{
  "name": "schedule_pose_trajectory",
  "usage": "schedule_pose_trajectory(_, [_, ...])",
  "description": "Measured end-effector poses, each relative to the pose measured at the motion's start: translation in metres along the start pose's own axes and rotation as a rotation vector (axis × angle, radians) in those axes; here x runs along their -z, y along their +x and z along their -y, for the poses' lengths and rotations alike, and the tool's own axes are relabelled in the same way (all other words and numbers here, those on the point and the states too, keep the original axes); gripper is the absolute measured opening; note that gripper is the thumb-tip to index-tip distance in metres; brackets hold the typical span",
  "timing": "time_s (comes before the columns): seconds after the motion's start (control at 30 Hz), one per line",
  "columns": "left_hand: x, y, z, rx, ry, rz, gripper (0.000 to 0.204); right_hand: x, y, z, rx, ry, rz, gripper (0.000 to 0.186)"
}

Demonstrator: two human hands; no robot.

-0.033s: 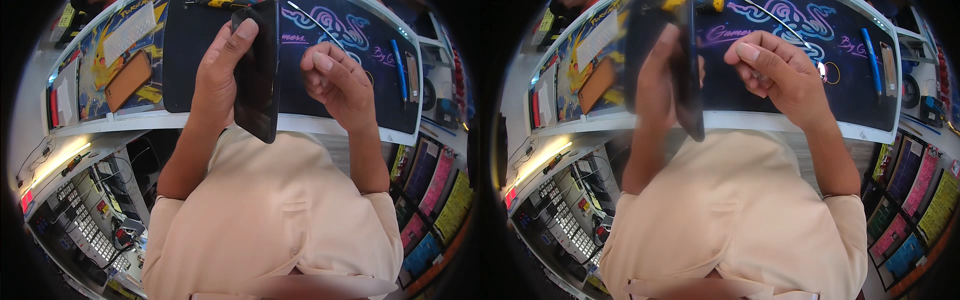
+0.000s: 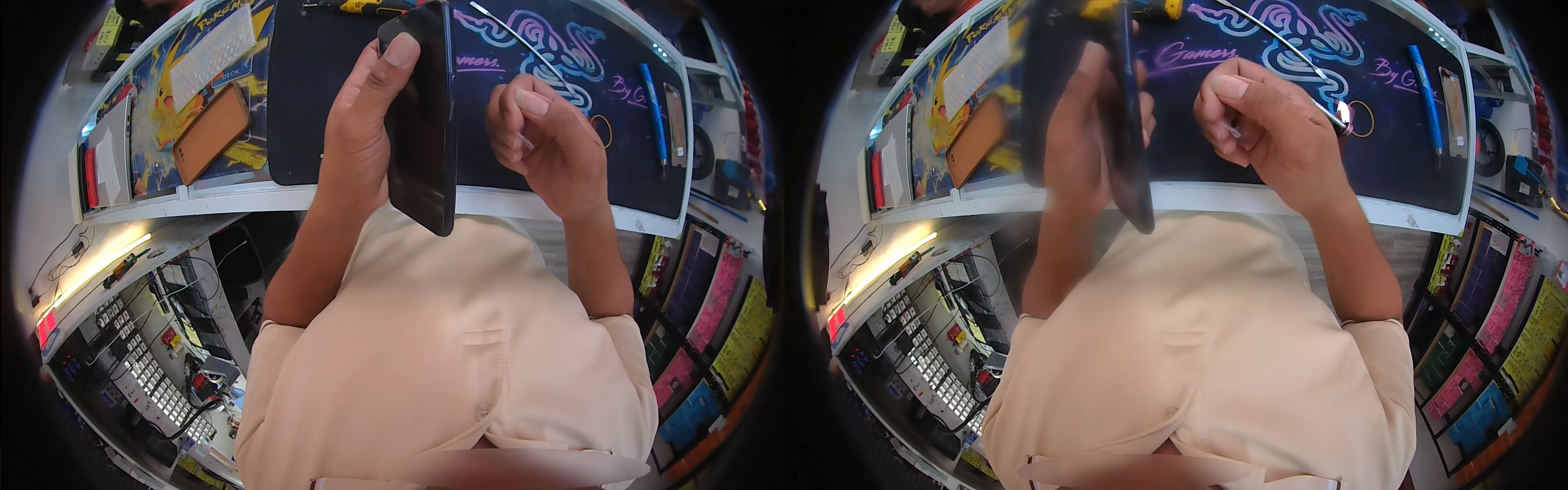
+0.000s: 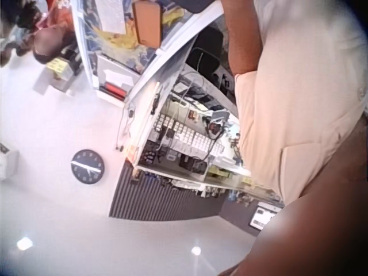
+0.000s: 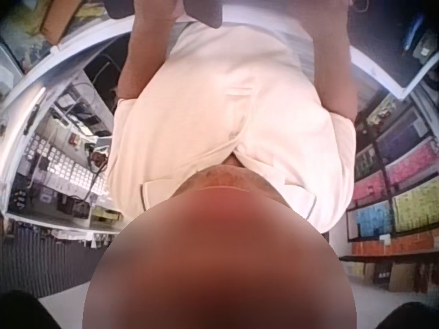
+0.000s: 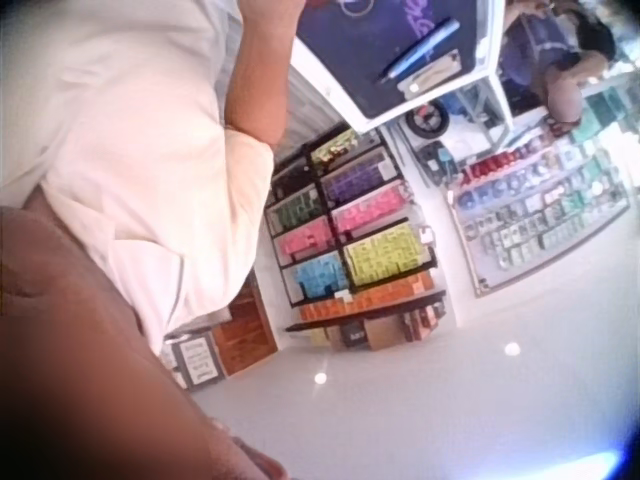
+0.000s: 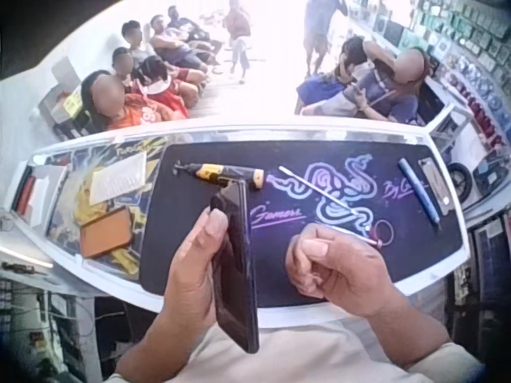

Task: The person inspects a black smartphone, then retrieves a tube of adhesive. They apply the adhesive to the edges of the phone's back panel and press it into place. The person then wipes the phone's surface with a cloth.

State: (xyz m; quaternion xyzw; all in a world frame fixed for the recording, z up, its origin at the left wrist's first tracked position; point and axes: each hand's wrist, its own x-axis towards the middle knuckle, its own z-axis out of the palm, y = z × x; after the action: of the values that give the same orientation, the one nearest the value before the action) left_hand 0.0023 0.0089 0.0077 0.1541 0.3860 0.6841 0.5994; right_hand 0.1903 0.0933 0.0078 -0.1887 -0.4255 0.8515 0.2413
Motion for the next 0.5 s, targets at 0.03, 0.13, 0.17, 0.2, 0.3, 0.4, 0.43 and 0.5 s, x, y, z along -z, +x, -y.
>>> schedule_pose_trajectory(0.03, [-0.002,0.002,0.006,-0.009,-0.028,-0.029,0.047,0.000,0.002,-0.006,0.026,0.134,0.040,0.025])
schedule_pose_trajectory(0.13, [-0.004,-0.002,0.017,-0.062,0.055,-0.048,0.054,-0.003,-0.003,-0.018,-0.032,0.089,-0.073,0.023])
schedule_pose_trajectory(0.17, [-0.004,-0.001,0.018,-0.059,0.022,-0.067,0.053,-0.006,-0.006,-0.020,-0.029,0.019,-0.082,0.022])
schedule_pose_trajectory(0.2, [-0.004,0.000,0.019,-0.080,0.036,-0.082,0.052,-0.009,-0.008,-0.020,-0.029,-0.052,-0.090,0.021])
schedule_pose_trajectory(0.3, [0.001,0.006,0.019,-0.186,0.129,-0.155,0.051,-0.021,-0.015,-0.016,-0.019,-0.268,-0.121,0.018])
schedule_pose_trajectory(0.4, [0.007,0.015,0.015,-0.295,0.195,-0.218,0.047,-0.031,-0.017,-0.014,0.069,-0.419,-0.145,0.016])
schedule_pose_trajectory(0.43, [0.009,0.015,0.011,-0.305,0.286,-0.238,0.047,-0.031,-0.019,-0.012,0.043,-0.428,-0.163,0.017])
schedule_pose_trajectory(0.5, [0.010,0.014,0.005,-0.286,0.312,-0.312,0.049,-0.029,-0.019,-0.009,0.010,-0.439,-0.186,0.018])
